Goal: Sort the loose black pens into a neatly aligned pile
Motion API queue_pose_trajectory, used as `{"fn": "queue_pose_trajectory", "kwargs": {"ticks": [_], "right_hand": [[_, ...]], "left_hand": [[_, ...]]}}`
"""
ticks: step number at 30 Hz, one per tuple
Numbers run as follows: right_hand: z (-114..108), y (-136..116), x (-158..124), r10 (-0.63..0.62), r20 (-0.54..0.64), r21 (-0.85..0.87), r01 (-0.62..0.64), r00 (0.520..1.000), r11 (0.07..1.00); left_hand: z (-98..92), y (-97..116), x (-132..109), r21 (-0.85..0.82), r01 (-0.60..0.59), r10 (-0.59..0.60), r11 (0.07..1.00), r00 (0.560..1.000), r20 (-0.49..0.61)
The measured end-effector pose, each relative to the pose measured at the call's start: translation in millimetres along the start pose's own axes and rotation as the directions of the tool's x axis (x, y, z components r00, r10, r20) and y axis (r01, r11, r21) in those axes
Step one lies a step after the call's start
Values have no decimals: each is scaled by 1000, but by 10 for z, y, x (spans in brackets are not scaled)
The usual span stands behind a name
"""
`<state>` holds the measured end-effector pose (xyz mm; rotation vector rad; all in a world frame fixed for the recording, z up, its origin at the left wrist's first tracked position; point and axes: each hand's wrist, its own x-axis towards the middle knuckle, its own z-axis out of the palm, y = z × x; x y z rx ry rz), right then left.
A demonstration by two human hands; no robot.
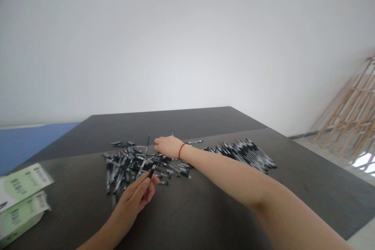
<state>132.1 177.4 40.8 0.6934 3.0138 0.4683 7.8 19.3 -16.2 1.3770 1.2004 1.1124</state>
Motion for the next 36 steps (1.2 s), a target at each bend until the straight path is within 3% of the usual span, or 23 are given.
{"fn": "queue_pose_trajectory", "kwargs": {"ticks": [3, 7, 11, 14, 18, 22, 36], "right_hand": [[-164, 40, -177, 22, -108, -4, -22, 994, 1000], [-321, 11, -732, 98, -246, 11, -99, 964, 995], [-285, -144, -1316, 163, -308, 53, -154, 937, 987], [-205, -256, -1540, 243, -372, 108, -218, 896, 970], [-143, -310, -1579, 278, -405, 146, -238, 871, 960], [-137, -328, -1545, 278, -420, 173, -225, 864, 959], [-133, -387, -1546, 273, -373, 201, -210, 887, 957]], "left_hand": [[-3, -10, 4, 35, -12, 12, 999, 1000, 3], [5, 13, -1, 123, -44, 43, 991, 999, 12], [14, 108, -45, 315, -94, 86, 944, 995, 41], [8, 206, -94, 525, -144, 101, 839, 989, 110], [-7, 271, -131, 674, -181, 105, 716, 983, 151], [-18, 266, -135, 718, -207, 112, 665, 977, 179], [2, 270, -139, 691, -176, 90, 701, 983, 159]]}}
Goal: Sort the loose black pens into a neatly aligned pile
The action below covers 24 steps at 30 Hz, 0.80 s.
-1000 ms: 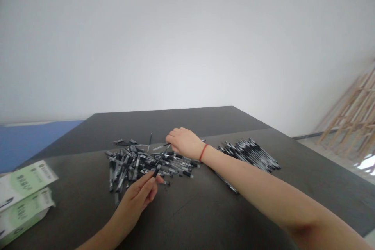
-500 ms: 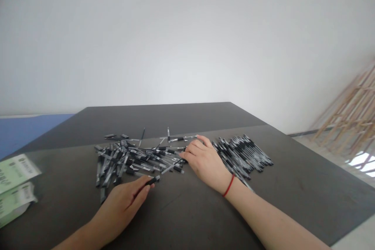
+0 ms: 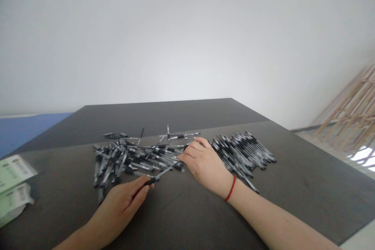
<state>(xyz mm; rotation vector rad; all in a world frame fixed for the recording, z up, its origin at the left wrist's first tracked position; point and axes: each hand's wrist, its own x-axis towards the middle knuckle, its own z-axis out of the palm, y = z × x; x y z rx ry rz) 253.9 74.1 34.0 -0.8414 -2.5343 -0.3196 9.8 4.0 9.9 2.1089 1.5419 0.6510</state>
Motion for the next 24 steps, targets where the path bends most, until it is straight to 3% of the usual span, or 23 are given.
{"fn": "queue_pose_trajectory", "kwargs": {"ticks": [9, 16, 21, 24], "right_hand": [[3, -12, -3, -26, 5, 10, 26, 1000, 1000], [-33, -234, 14, -69, 73, 58, 65, 995, 996], [-158, -168, -2, 61, 57, 88, -66, 996, 994], [-141, -113, -4, 70, 80, 41, -74, 994, 996]], "left_hand": [[-11, 15, -1, 43, -12, 11, 999, 1000, 19], [2, 23, -5, 55, -12, 10, 998, 999, 31], [7, 4, -12, 64, -11, 9, 998, 999, 37], [11, 1, -11, 89, -18, 14, 996, 999, 43]]}}
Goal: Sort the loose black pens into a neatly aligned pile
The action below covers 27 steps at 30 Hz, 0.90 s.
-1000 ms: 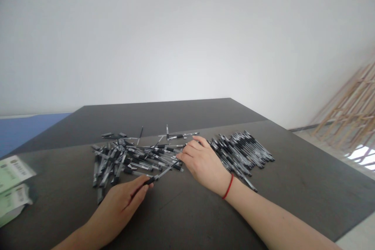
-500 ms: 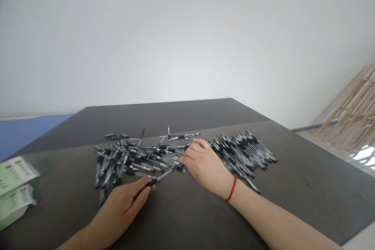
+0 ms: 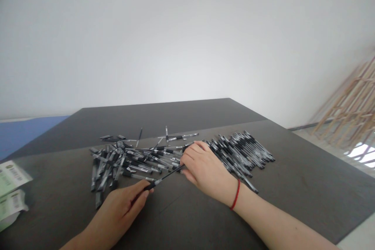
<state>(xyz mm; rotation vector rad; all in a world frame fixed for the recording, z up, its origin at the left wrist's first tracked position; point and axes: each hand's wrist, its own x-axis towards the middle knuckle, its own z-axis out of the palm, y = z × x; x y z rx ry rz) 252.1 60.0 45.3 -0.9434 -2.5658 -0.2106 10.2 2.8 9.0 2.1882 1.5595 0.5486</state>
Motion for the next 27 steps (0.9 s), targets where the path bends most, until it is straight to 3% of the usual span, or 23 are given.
{"fn": "queue_pose_trajectory", "kwargs": {"ticks": [6, 13, 21, 27], "right_hand": [[154, -192, 37, -113, 65, -5, 113, 992, 994], [47, -158, 17, 15, 26, 142, -19, 1000, 990], [175, -219, 40, -76, 37, 233, 65, 996, 970], [118, -121, 28, 15, 38, 222, -23, 999, 975]], "left_hand": [[35, -12, 7, 103, -16, 8, 995, 997, 75], [35, -25, 5, 89, -15, 8, 996, 997, 79], [40, -39, -8, 116, -6, -5, 993, 995, 95], [28, -33, -3, 117, -8, -5, 993, 994, 106]]}}
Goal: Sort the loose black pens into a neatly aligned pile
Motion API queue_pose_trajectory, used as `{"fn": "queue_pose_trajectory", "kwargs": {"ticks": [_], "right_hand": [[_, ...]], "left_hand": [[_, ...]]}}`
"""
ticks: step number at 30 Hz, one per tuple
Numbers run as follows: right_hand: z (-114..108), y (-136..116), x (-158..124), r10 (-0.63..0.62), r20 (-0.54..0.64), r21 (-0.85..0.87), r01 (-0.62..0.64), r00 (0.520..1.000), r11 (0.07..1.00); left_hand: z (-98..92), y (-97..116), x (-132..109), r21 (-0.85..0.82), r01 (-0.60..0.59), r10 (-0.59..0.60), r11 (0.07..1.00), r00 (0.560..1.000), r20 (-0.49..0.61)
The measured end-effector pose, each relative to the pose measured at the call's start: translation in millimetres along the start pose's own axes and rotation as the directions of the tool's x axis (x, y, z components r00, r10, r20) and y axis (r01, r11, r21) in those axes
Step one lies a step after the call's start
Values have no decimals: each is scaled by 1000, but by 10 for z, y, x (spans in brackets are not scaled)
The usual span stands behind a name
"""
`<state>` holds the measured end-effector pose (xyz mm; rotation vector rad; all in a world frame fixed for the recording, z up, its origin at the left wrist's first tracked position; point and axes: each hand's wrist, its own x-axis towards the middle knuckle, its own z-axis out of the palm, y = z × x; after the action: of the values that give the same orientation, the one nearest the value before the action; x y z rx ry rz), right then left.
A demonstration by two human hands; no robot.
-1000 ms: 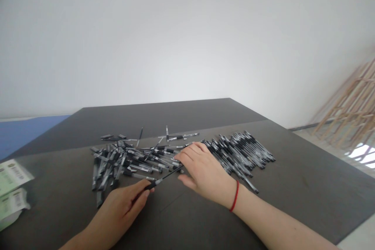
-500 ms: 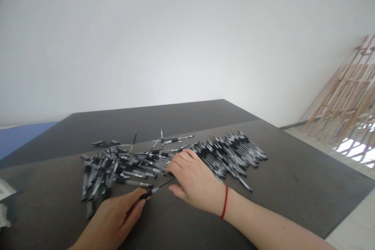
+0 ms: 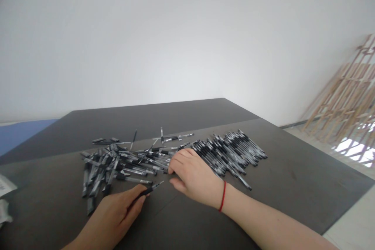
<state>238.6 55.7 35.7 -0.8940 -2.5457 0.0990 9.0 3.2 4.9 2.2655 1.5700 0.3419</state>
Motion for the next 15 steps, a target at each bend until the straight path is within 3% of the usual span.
{"fn": "queue_pose_trajectory", "kwargs": {"ticks": [8, 13, 15], "right_hand": [[56, -47, -4, -48, 14, 33, 48, 999, 998], [49, 267, 57, 133, -39, -88, -136, 990, 987], [46, 461, 136, 216, -10, -172, -214, 976, 961]], "left_hand": [[0, 9, 5, 20, -1, 1, 1000, 1000, -5], [3, -10, 12, 24, 0, 0, 1000, 1000, -1], [18, -37, 13, 20, -3, 3, 1000, 1000, -3]]}}
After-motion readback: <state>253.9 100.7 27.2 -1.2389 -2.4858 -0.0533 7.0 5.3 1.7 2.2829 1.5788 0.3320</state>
